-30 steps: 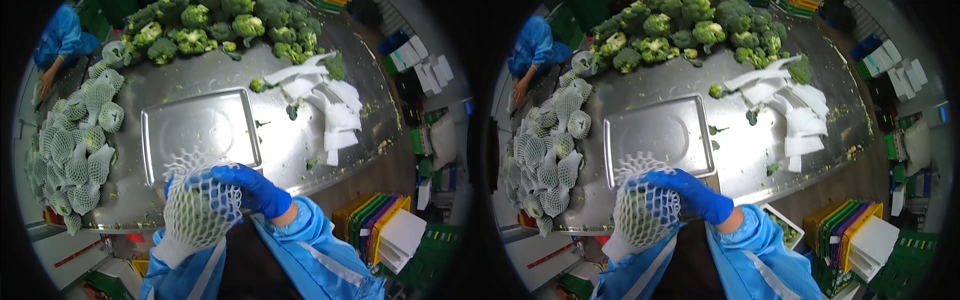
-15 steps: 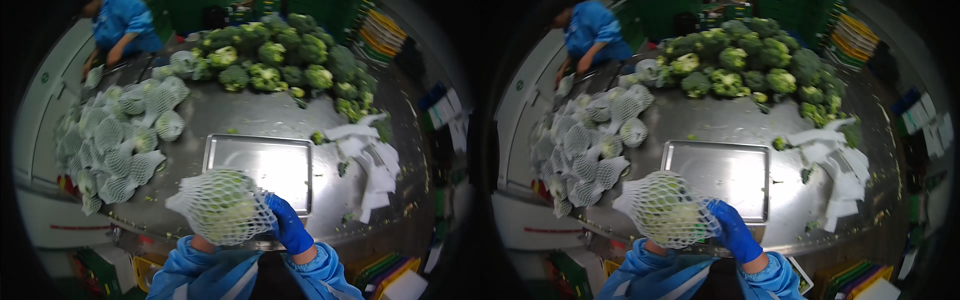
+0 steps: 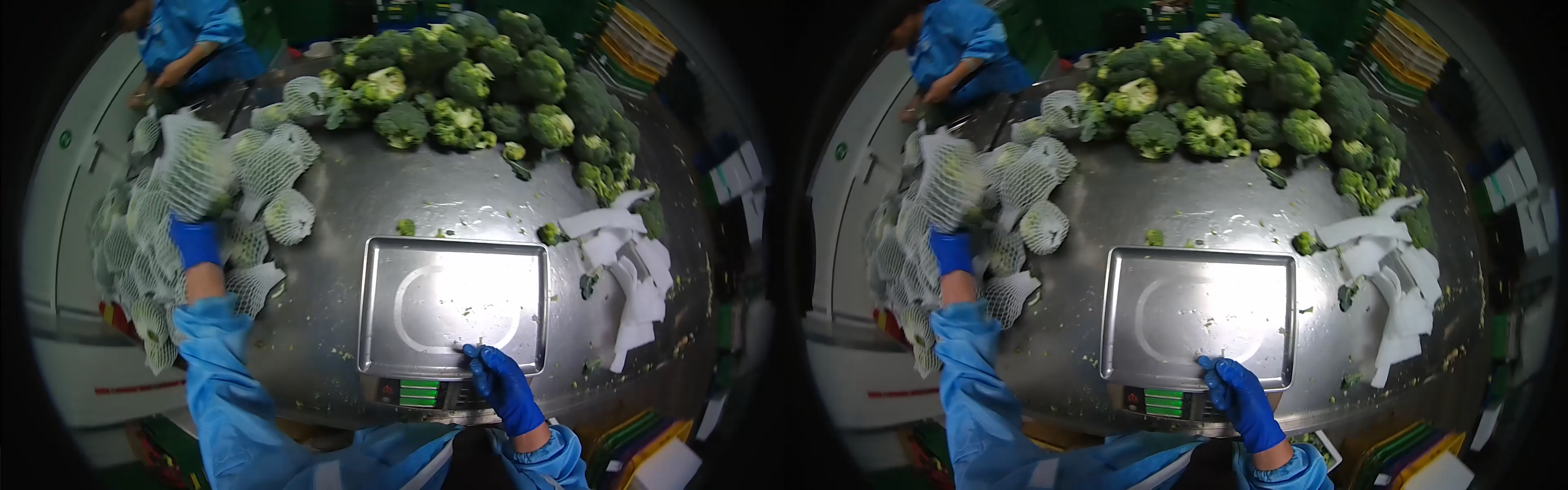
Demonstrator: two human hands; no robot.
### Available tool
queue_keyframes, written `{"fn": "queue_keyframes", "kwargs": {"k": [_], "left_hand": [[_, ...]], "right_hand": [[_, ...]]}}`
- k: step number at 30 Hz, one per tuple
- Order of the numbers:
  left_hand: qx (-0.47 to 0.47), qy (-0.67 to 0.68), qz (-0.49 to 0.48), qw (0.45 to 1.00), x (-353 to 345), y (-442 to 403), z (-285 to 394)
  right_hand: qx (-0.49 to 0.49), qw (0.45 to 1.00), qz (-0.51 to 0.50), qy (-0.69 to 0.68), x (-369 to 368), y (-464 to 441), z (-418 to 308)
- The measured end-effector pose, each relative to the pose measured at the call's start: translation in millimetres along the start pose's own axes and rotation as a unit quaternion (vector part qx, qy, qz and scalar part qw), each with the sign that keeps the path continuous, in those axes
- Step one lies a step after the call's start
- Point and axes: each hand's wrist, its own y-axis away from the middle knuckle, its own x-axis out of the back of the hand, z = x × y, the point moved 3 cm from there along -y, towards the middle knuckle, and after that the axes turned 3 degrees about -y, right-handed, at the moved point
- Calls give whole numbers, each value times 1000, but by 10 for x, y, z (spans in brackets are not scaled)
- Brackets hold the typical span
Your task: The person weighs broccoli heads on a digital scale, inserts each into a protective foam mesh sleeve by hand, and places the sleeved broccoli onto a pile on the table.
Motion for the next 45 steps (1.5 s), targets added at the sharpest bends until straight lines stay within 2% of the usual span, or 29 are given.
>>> {"fn": "queue_keyframes", "kwargs": {"k": [1,3,4,5,7,8,11,12,13,15,17,19,21,22,23,25,27,29,31,33,34,36,37,40,41,42,43,44,45], "left_hand": [[27,102,44,993,-39,-208,-212],[45,-22,50,997,-125,-600,-538],[51,205,70,975,-457,-759,-1037],[49,420,94,901,-778,-913,-1520],[-31,142,99,984,-822,-920,-1641],[82,299,80,947,-1023,-988,-1993],[231,495,14,838,-1182,-1021,-2142],[147,371,-42,916,-1190,-1023,-2210],[57,235,-95,966,-1239,-1038,-2251],[216,417,-6,883,-1209,-1073,-2016],[260,413,-23,872,-936,-1052,-1356],[243,398,-67,882,-833,-984,-703],[137,189,-49,971,-815,-912,-219],[129,176,-30,976,-799,-860,95],[120,180,-33,976,-841,-822,400],[-12,279,-42,959,-943,-753,1080],[-116,361,-107,919,-1189,-689,1804],[-177,364,-154,901,-1392,-488,2582],[-335,181,-116,917,-1769,-359,3092],[-372,115,-180,903,-1900,-122,3634],[-405,-14,-192,894,-1984,-34,3840],[-482,-37,-109,869,-2620,-26,3762],[-444,-66,-128,885,-2799,3,3709],[-403,-164,-145,888,-2653,80,3804],[-415,-125,-164,886,-2523,95,3792],[-428,-69,-147,889,-2523,74,3673],[-453,25,-146,879,-2516,24,3549],[-461,78,-149,872,-2534,-46,3405],[-467,129,-154,861,-2500,-64,3260]], "right_hand": [[6,1000,12,-9,19,6,21],[-18,1000,-12,13,6,-15,61],[-7,999,-22,32,-15,-40,72],[-4,999,-16,27,-58,-54,76],[0,997,-2,71,-183,-73,30],[-5,998,-5,70,-237,-68,-19],[12,993,27,115,-274,-87,-100],[12,993,29,112,-257,-98,-109],[17,993,30,117,-232,-107,-130],[27,992,29,118,-204,-145,-197],[30,993,11,118,-163,-166,-232],[25,994,2,108,-86,-217,-225],[15,994,0,109,-120,-233,-278],[-22,993,0,114,-113,-228,-319],[-17,994,4,106,-87,-233,-338],[-20,994,-7,107,-27,-249,-360],[-4,995,-9,96,22,-237,-414],[8,996,-14,87,26,-210,-494],[40,995,42,76,46,-151,-612],[60,993,79,69,160,-114,-675],[71,993,61,70,237,-79,-694],[83,990,75,91,384,54,-784],[87,987,114,75,473,107,-803],[238,949,177,107,829,162,-908],[375,865,238,235,998,157,-978],[355,856,280,250,1151,210,-1063],[380,786,342,348,1350,262,-1172],[350,725,417,421,1585,332,-1253],[433,632,468,441,1720,383,-1397]]}}
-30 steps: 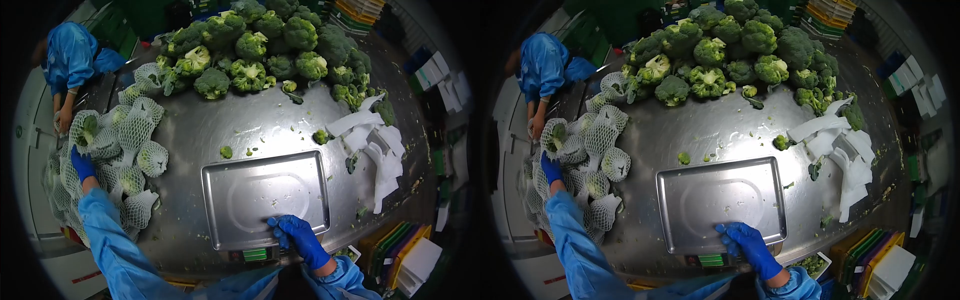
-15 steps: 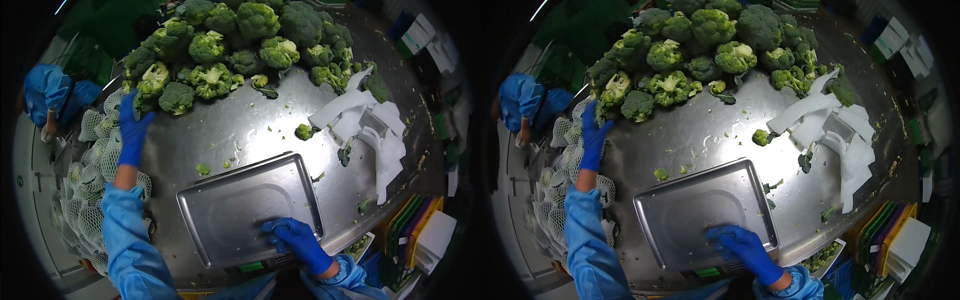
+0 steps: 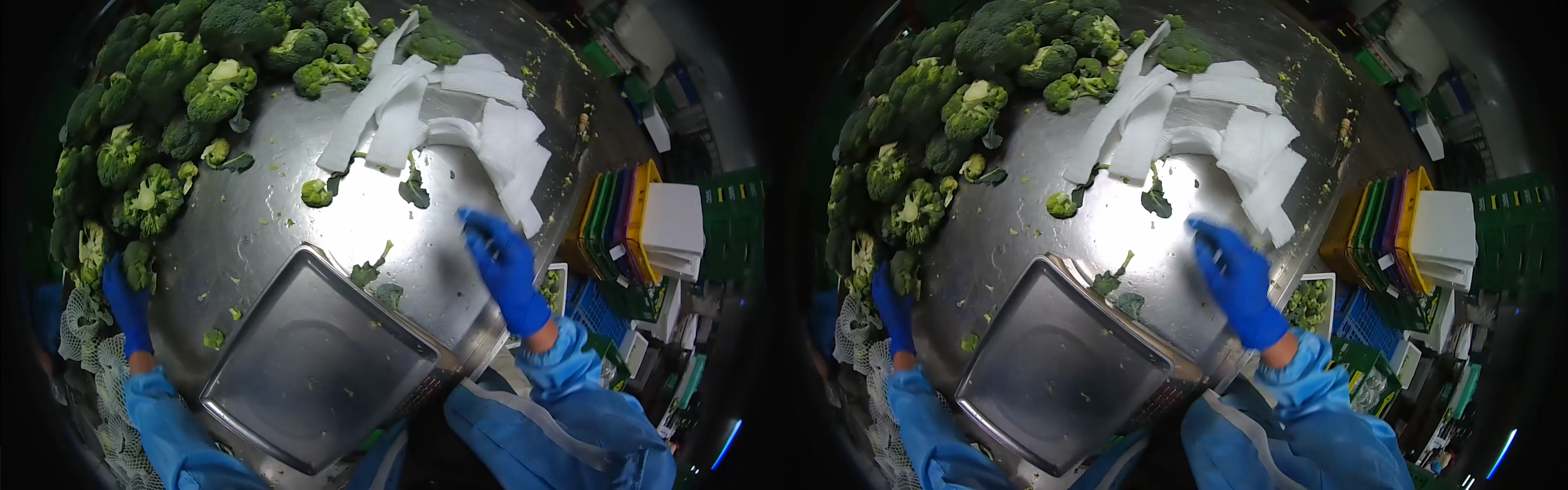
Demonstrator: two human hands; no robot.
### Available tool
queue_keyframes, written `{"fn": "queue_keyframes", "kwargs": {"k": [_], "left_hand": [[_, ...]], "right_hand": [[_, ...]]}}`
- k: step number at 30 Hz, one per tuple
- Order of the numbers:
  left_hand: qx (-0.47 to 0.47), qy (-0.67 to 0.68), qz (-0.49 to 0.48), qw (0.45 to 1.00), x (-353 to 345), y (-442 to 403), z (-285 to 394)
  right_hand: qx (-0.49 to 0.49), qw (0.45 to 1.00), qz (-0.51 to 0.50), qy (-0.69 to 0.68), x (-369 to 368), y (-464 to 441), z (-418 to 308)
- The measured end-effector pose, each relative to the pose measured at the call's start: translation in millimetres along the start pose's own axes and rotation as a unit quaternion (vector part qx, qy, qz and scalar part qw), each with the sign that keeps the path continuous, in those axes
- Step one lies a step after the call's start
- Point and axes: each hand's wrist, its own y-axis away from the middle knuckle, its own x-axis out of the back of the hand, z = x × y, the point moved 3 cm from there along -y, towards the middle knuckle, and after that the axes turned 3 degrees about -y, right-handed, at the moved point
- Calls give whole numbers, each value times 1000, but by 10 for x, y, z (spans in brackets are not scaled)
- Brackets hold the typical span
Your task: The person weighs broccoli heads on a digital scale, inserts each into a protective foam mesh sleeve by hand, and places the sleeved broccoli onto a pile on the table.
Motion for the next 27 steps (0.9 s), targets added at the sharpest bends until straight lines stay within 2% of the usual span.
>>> {"fn": "queue_keyframes", "kwargs": {"k": [1,2,3,4,6,7,9,10,11,13,14,15,17,19,20,22,23,24,25,26,27], "left_hand": [[71,111,14,991,93,167,-42],[141,219,29,965,191,339,-72],[237,309,36,920,349,509,-16],[328,392,41,859,573,677,131],[350,439,39,827,1107,926,596],[301,423,44,853,1311,1063,782],[215,385,38,897,1720,1203,1345],[253,412,45,874,1851,1267,1740],[238,402,45,883,1886,1343,2000],[184,318,-17,930,1999,1324,2546],[110,241,22,964,2020,1318,2737],[103,156,9,982,2082,1291,2907],[76,113,-25,990,2139,1198,3117],[48,82,-115,989,2313,1089,3304],[51,80,-113,989,2346,1076,3399],[49,166,-67,983,2417,1017,3582],[49,163,-62,983,2466,961,3693],[35,244,-42,968,2530,897,3830],[21,323,-22,946,2583,852,3960],[22,321,-20,947,2581,817,4070],[11,389,-11,921,2555,784,4186]], "right_hand": [[-13,997,73,-34,64,-103,187],[-21,994,90,-61,177,-206,257],[39,993,102,47,321,-327,285],[40,992,107,61,418,-418,299],[49,978,112,172,487,-554,336],[50,978,113,168,502,-622,381],[81,955,77,275,400,-764,567],[129,954,91,253,345,-814,876],[144,958,113,219,414,-833,877],[184,957,162,153,491,-860,549],[196,959,173,110,529,-829,415],[208,956,165,122,570,-777,271],[223,953,157,133,708,-593,-8],[239,960,142,23,855,-401,-297],[276,951,137,19,931,-291,-444],[300,946,101,-73,1031,-69,-786],[290,945,96,-120,1018,42,-828],[278,942,89,-167,1008,139,-860],[201,940,-4,-276,993,199,-898],[172,943,-56,-278,995,247,-945],[94,932,-137,-323,999,275,-939]]}}
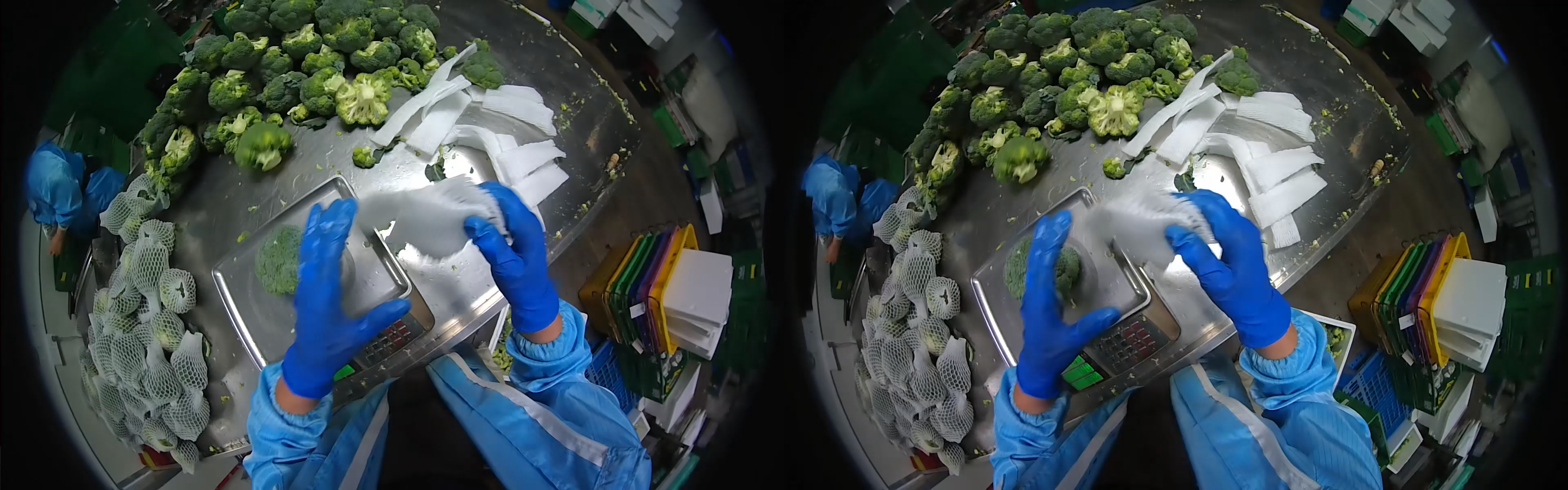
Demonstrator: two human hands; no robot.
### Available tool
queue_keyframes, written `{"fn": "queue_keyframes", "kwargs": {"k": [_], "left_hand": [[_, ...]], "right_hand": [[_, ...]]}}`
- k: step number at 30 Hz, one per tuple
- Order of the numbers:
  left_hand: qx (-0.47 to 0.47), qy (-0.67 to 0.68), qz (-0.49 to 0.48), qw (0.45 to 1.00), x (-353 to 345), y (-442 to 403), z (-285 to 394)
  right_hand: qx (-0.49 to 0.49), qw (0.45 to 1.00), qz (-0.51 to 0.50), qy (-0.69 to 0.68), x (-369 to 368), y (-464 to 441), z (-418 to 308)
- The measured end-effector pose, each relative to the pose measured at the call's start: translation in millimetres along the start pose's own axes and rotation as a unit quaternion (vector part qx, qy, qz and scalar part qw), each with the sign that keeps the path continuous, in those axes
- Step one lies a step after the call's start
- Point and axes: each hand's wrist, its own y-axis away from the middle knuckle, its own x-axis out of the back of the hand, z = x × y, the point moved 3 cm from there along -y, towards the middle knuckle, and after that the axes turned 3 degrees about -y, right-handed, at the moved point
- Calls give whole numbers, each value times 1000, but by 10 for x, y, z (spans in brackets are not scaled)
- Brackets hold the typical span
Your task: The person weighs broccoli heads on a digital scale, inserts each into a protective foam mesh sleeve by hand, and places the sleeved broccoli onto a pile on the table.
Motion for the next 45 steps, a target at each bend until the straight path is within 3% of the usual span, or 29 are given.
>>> {"fn": "queue_keyframes", "kwargs": {"k": [1,3,5,7,9,11,13,15,17,19,21,23,25,27,28,29,31,32,33,34,35,36,37,38,40,41,43,44,45], "left_hand": [[-13,73,3,997,-80,-28,77],[-37,3,21,999,-173,-33,201],[199,277,-90,936,-482,98,10],[201,349,28,915,-655,138,69],[190,347,37,918,-735,134,74],[207,250,49,945,-814,210,-1],[226,299,5,927,-817,262,-39],[277,400,54,872,-918,399,-183],[275,358,60,890,-863,445,-145],[333,367,67,866,-815,502,-136],[324,339,82,879,-784,541,-127],[333,394,62,854,-811,576,-70],[332,412,58,847,-862,574,-14],[325,405,45,853,-832,565,46],[345,486,5,803,-766,551,130],[344,489,4,802,-713,542,183],[378,612,47,693,-644,554,282],[312,528,87,785,-581,444,528],[327,579,43,746,-501,340,555],[321,676,44,662,-840,431,129],[292,673,68,676,-992,495,-46],[262,669,91,690,-1143,563,-218],[211,554,133,794,-1089,592,-105],[259,526,151,796,-1092,685,-48],[287,500,161,801,-1077,804,-64],[307,485,157,804,-1049,849,-42],[288,523,197,777,-982,882,24],[266,510,203,792,-892,908,69],[243,497,206,807,-824,925,101]], "right_hand": [[-92,992,-49,-64,-9,42,12],[-141,973,-89,-162,-23,116,135],[-171,966,-60,-184,-24,138,216],[-135,975,-94,-151,-86,191,205],[-134,979,-121,-90,-97,320,468],[-217,953,-155,-143,23,235,505],[-216,940,-142,-222,206,134,657],[-197,955,-179,-130,333,80,747],[-203,959,-190,-59,438,-14,1020],[12,962,-99,255,635,-135,1058],[175,910,-12,374,640,-214,802],[171,944,-31,281,425,-145,551],[29,988,-146,39,59,57,463],[-122,975,-178,-54,-125,212,491],[-92,978,-107,-157,-157,223,481],[-133,972,-78,-179,-139,201,525],[-186,926,-84,-318,-52,59,436],[-196,906,-112,-359,-114,70,517],[-208,899,-123,-365,-197,119,474],[-220,883,-154,-385,-359,211,520],[-234,864,-188,-404,-531,343,613],[-188,949,-191,-165,-611,488,709],[-38,952,-148,-267,-755,557,620],[-155,969,-141,-128,-820,536,586],[-253,952,-166,-38,-830,362,619],[-307,922,-130,-196,-829,450,358],[-201,908,-102,-353,-797,529,687],[-165,893,-87,-409,-738,545,864],[-183,839,-114,-499,-677,529,862]]}}
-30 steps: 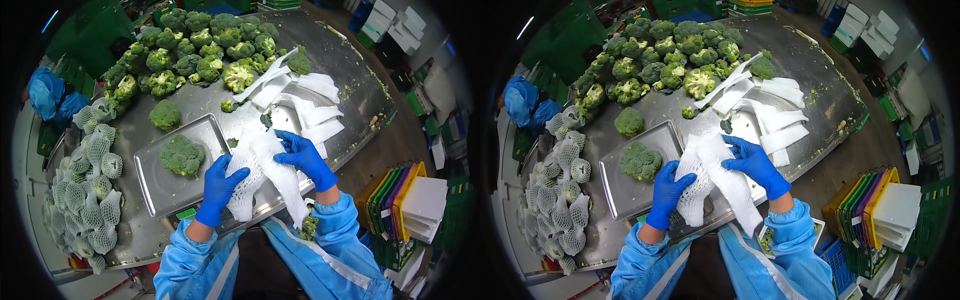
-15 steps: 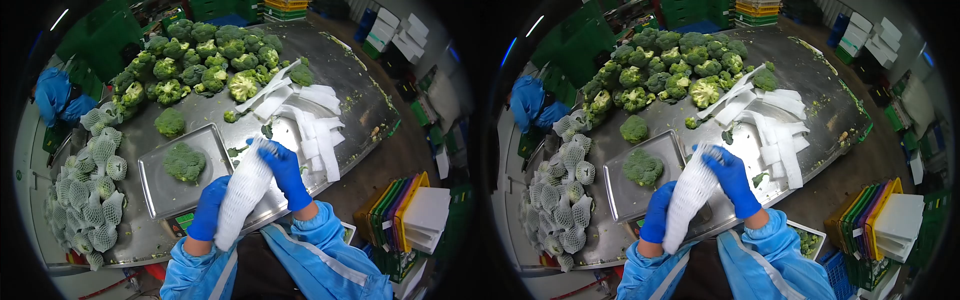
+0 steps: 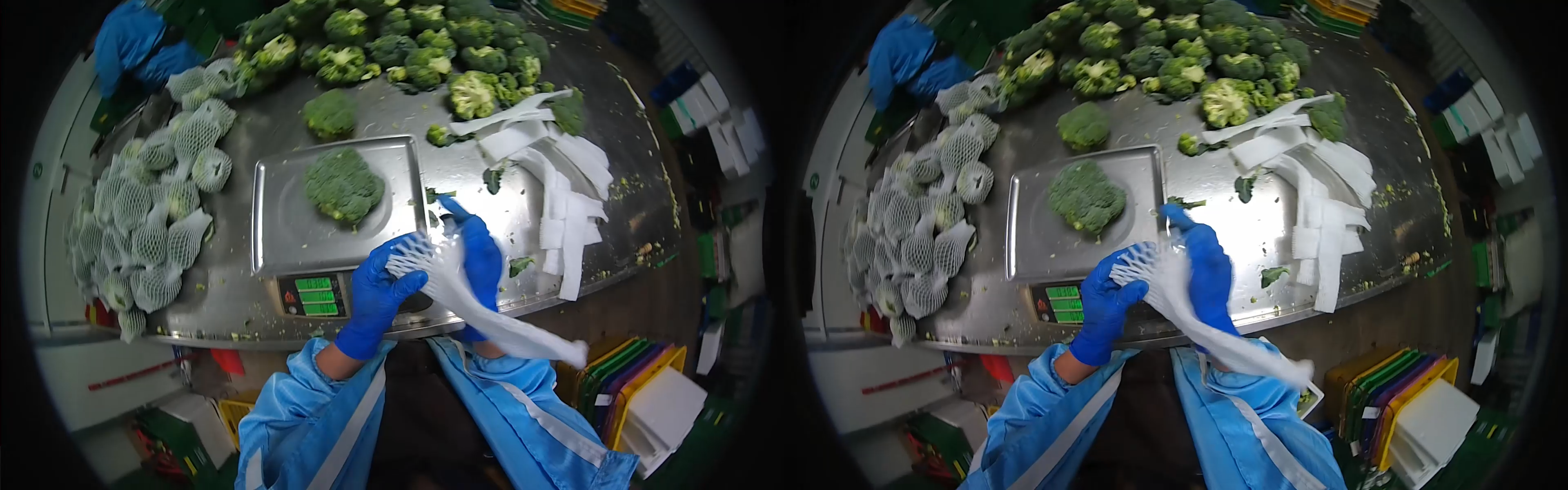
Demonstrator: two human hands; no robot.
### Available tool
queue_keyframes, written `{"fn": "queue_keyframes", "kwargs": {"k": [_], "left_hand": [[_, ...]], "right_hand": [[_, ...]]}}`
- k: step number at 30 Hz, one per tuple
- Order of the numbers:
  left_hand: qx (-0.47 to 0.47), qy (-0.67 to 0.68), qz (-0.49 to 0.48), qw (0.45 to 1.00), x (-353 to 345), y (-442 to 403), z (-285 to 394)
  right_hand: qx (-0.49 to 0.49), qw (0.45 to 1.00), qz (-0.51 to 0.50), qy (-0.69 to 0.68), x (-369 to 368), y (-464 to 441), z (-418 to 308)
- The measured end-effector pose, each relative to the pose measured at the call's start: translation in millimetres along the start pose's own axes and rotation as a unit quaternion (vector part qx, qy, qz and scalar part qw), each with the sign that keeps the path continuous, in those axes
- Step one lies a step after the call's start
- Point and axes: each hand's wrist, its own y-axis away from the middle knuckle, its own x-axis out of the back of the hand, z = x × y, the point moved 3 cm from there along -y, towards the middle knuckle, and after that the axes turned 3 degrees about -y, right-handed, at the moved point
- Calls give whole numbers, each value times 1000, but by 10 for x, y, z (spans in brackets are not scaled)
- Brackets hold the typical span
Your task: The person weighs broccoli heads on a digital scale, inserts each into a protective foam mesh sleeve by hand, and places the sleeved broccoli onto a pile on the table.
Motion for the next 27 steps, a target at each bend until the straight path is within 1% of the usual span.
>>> {"fn": "queue_keyframes", "kwargs": {"k": [1,2,3,4,5,6,7,8,9,10,11,12,13,14,16,18,19,20,21,22,23,24,26,27], "left_hand": [[2,2,12,1000,70,16,17],[-4,2,-2,1000,154,43,45],[-11,3,-18,1000,234,50,77],[-8,4,-11,1000,315,-8,117],[2,128,51,990,431,-109,155],[10,250,114,961,560,-178,165],[73,321,100,939,705,-212,119],[133,388,85,908,880,-220,50],[190,454,-12,870,948,-206,21],[189,457,-2,869,966,-47,-19],[68,75,-19,995,883,152,87],[-59,-323,-36,944,781,274,167],[169,-123,-80,975,767,311,1],[379,91,-117,914,714,402,-151],[335,-56,-219,915,738,489,-324],[325,-225,-195,898,975,209,-27],[192,-232,-84,950,1200,71,-42],[48,-295,-1,954,1374,-59,87],[10,-336,66,940,1446,-194,277],[-103,-432,82,892,1410,-357,540],[-135,-457,111,872,1396,-503,666],[-141,-455,108,873,1396,-678,675],[-240,-518,174,803,1416,-1010,715],[-247,-515,175,802,1490,-1189,659]], "right_hand": [[-107,979,-67,-157,-38,31,-46],[-210,923,-118,-301,-128,81,-65],[-293,861,-143,-390,-198,140,-31],[-274,930,-115,-214,-173,160,72],[-247,965,-85,-29,-156,189,163],[-323,946,-5,-27,-163,280,298],[-389,917,83,-35,-170,382,425],[-426,905,0,19,-409,477,332],[-414,902,-76,91,-470,489,290],[-399,890,-153,160,-468,498,243],[-397,902,-116,124,-368,464,234],[-392,912,-79,90,-211,426,245],[-350,936,-17,-36,17,424,271],[-341,936,28,-82,-54,330,218],[-344,919,61,-183,141,305,331],[-387,908,13,-160,85,330,445],[-371,928,-39,-13,73,270,483],[-368,929,-39,-11,17,210,569],[-279,954,-23,111,-28,105,644],[-197,949,10,245,-74,10,711],[-130,941,45,311,-92,-80,795],[-82,943,67,316,-33,-154,918],[-41,954,93,283,158,-339,1181],[-29,960,95,263,241,-460,1268]]}}
